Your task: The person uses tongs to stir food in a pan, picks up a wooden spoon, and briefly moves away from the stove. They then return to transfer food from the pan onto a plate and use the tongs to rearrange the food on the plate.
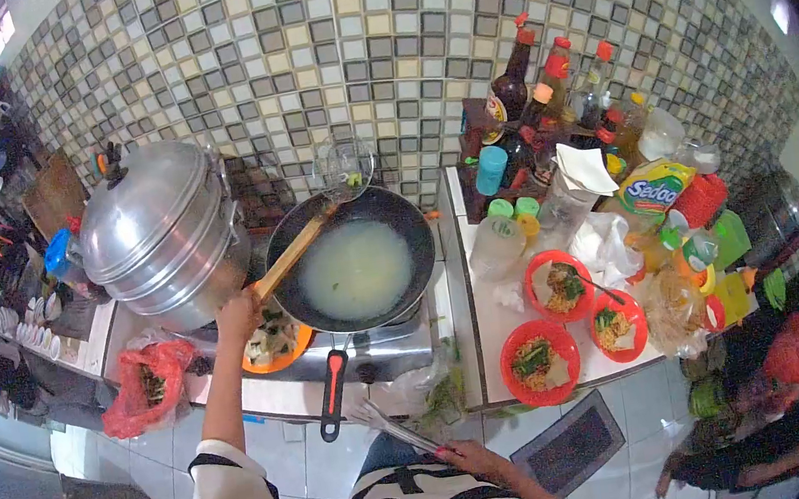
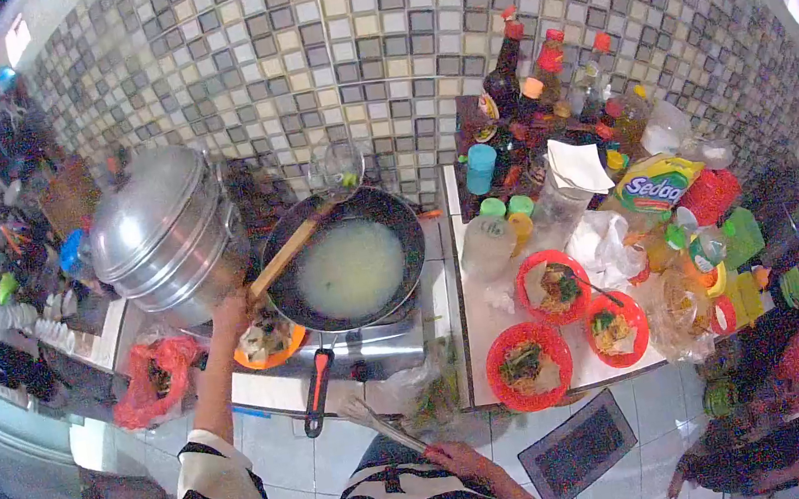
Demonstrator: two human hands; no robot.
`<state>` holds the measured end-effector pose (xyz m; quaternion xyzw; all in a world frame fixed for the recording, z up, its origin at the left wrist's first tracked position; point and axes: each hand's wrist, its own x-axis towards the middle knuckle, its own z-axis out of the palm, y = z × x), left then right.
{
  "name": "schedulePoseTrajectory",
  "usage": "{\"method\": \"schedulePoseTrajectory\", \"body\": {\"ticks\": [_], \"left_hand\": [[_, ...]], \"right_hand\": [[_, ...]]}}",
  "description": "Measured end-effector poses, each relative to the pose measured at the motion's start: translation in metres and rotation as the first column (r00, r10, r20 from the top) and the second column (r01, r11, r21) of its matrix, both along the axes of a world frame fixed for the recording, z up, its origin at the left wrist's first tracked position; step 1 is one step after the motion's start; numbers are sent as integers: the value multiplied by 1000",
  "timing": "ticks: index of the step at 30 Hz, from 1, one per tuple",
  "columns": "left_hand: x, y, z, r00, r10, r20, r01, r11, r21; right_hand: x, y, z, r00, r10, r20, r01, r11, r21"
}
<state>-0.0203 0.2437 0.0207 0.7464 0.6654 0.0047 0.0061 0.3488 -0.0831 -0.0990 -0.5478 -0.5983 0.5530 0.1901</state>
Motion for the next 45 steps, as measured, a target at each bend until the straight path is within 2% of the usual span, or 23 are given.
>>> {"method": "schedulePoseTrajectory", "body": {"ticks": [1, 3, 5, 7, 11, 13, 15, 17, 19, 20, 22, 26, 28, 29, 31, 34, 36, 37, 38, 39, 41, 43, 45], "left_hand": [[3, 2, 2, 997, 72, 10, -71, 995, -77], [1, 1, -2, 999, 39, 7, -39, 998, -41], [-5, 3, -11, 993, -34, 110, 23, 995, 92], [4, -5, 2, 992, -12, 123, -1, 994, 111], [7, -11, 5, 984, -15, 178, -25, 975, 222], [4, -12, 8, 987, -25, 158, -13, 972, 234], [2, -22, 12, 990, -26, 137, -7, 971, 237], [7, -40, 24, 990, -70, 124, 25, 941, 336], [3, -50, 24, 990, -70, 118, 25, 939, 343], [-1, -56, 23, 990, -79, 115, 34, 936, 352], [-8, -66, 19, 991, -51, 128, 4, 940, 341], [-25, -88, 30, 975, -51, 218, -27, 941, 338], [-35, -104, 36, 954, -74, 291, -42, 927, 374], [-39, -112, 40, 954, -54, 294, -62, 926, 372], [-47, -135, 57, 945, 56, 322, -169, 927, 336], [-71, -179, 66, 920, 23, 391, -191, 898, 396], [-86, -211, 72, 885, -21, 465, -212, 872, 442], [-95, -230, 76, 886, -3, 463, -229, 866, 444], [-103, -250, 79, 864, 94, 494, -300, 885, 356], [-113, -269, 78, 835, 193, 516, -369, 891, 264], [-136, -306, 73, 841, 189, 508, -381, 873, 305], [-156, -343, 76, 807, 275, 523, -469, 836, 285], [-169, -382, 80, 774, 348, 529, -540, 799, 264]], "right_hand": [[1, 0, 4, 1000, 4, 26, -4, 1000, 11], [3, 0, 8, 1000, -2, 28, 2, 1000, 15], [4, 1, 15, 1000, -3, 26, 2, 1000, 20], [4, 4, 36, 1000, -8, 20, 9, 999, -40], [8, -5, -2, 998, -30, 59, 30, 1000, 8], [9, -4, -8, 998, -29, 48, 23, 993, 114], [9, -3, -4, 997, -12, 73, 6, 996, 87], [7, 1, 13, 995, 11, 96, -17, 998, 60], [3, 8, 29, 991, 91, 98, -81, 992, -96], [1, 9, 27, 990, 103, 98, -93, 991, -96], [-4, 6, 17, 999, 28, 43, -27, 999, -26], [-13, 6, -4, 993, 101, 62, -106, 991, 81], [-24, 10, 12, 986, 135, 100, -118, 981, -156], [-27, 9, 6, 983, 156, 103, -138, 978, -158], [-37, 8, -6, 970, 215, 112, -219, 975, 25], [-63, 5, 7, 966, 233, 111, -229, 972, -52], [-79, 0, 2, 961, 251, 113, -254, 967, 5], [-86, -2, -1, 963, 245, 114, -253, 966, 62], [-95, -3, -2, 958, 264, 112, -272, 960, 62], [-103, -4, -4, 960, 269, 77, -272, 962, 28], [-123, -10, -2, 955, 293, 38, -293, 956, -12], [-144, -16, 7, 966, 257, -25, -258, 960, -104], [-162, -24, -14, 967, 235, -97, -250, 949, -192]]}}
